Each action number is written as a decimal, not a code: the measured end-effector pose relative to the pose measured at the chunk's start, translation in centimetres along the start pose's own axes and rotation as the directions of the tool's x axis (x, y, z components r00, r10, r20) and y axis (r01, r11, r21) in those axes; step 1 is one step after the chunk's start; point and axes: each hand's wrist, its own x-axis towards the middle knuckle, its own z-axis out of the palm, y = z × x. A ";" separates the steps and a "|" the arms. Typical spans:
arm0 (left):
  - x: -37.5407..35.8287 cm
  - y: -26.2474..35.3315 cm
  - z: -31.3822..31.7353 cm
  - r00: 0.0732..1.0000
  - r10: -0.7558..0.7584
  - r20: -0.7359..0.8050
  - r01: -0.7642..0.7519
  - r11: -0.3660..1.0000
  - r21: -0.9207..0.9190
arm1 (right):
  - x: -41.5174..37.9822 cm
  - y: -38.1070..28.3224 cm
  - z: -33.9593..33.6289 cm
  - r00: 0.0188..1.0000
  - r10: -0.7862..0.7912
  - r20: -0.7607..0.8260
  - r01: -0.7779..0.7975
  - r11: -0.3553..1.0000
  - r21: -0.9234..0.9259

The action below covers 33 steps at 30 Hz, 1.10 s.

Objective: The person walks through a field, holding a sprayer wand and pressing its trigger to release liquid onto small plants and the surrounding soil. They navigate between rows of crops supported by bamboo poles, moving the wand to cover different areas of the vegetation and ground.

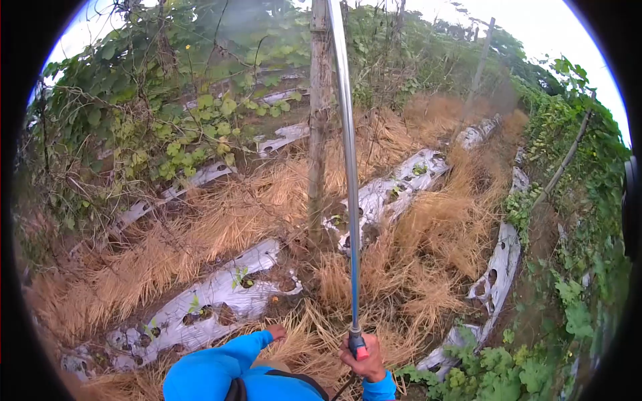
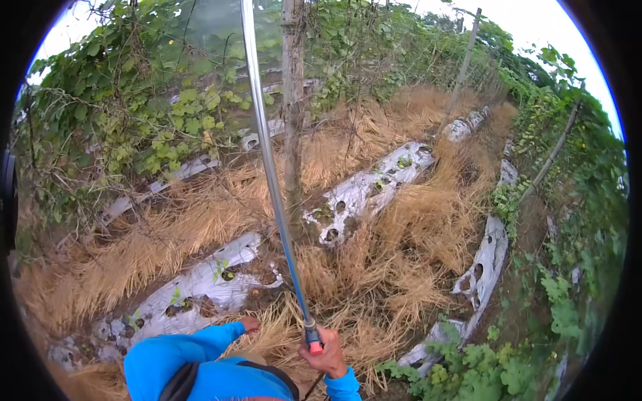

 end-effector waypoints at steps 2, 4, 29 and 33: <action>1.1 -2.8 -1.7 0.994 0.101 -0.031 -0.102 0.993 -0.051 | 2.7 -0.4 1.6 0.999 -0.041 -0.003 0.041 0.999 -0.021; 2.1 -4.2 -4.3 0.990 0.137 0.007 -0.135 0.978 -0.160 | 5.7 -0.5 3.1 0.987 -0.134 -0.092 0.128 0.989 -0.066; -0.2 -11.7 -8.0 0.883 -0.366 0.295 0.445 0.853 -0.271 | -7.6 -9.6 -3.7 0.196 -0.398 -0.896 -0.530 0.726 -0.438; 0.5 -15.3 -10.2 0.887 -0.379 0.263 0.434 0.879 -0.198 | -13.9 -10.3 0.2 0.199 -0.335 -0.921 -0.495 0.776 -0.390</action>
